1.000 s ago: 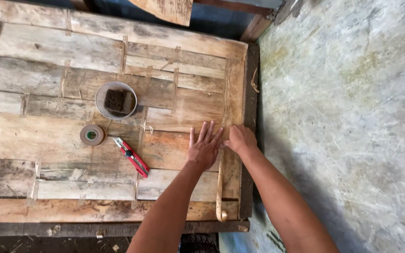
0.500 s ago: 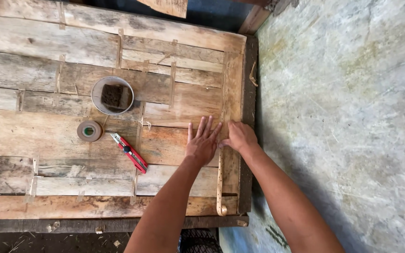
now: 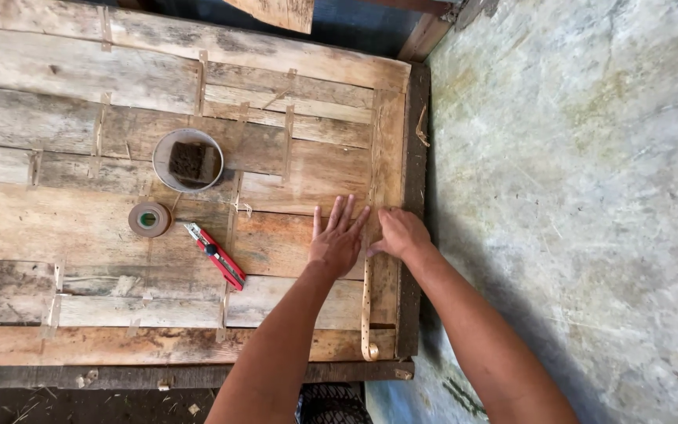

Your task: Repairing a bamboo surface by measuring, cutting, and applying veneer strips.

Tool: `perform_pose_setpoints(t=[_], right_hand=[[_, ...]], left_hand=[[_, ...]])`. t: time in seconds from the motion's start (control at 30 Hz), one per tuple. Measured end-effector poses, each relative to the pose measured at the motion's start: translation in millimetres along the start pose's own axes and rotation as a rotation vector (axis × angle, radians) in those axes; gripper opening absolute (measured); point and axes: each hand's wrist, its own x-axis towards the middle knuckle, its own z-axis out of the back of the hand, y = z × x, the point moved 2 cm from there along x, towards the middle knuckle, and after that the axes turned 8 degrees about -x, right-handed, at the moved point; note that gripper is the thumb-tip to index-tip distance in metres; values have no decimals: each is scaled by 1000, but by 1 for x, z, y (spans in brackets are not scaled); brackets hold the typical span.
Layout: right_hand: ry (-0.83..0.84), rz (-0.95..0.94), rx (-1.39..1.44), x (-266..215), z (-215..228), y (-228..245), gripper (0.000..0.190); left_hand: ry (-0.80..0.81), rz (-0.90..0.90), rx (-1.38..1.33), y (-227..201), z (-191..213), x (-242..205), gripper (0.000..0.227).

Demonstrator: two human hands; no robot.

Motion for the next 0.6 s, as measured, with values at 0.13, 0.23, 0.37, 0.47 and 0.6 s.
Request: perform_pose_setpoints(t=[0.13, 0.23, 0.37, 0.47, 0.6], right_hand=[[-12, -20, 12, -6, 12, 11, 97], [-17, -97, 23, -9, 8, 12, 96], [-29, -69, 39, -2, 11, 8, 93], [-25, -35, 35, 8, -5, -1, 89], [121, -150, 68, 11, -13, 7, 100]], left_hand=[[-19, 2, -27, 1, -1, 0, 64], [0, 11, -20, -2, -1, -2, 67], [-15, 12, -19, 0, -1, -1, 68], [0, 9, -28, -2, 6, -2, 67], [134, 41, -11, -11, 39, -10, 67]])
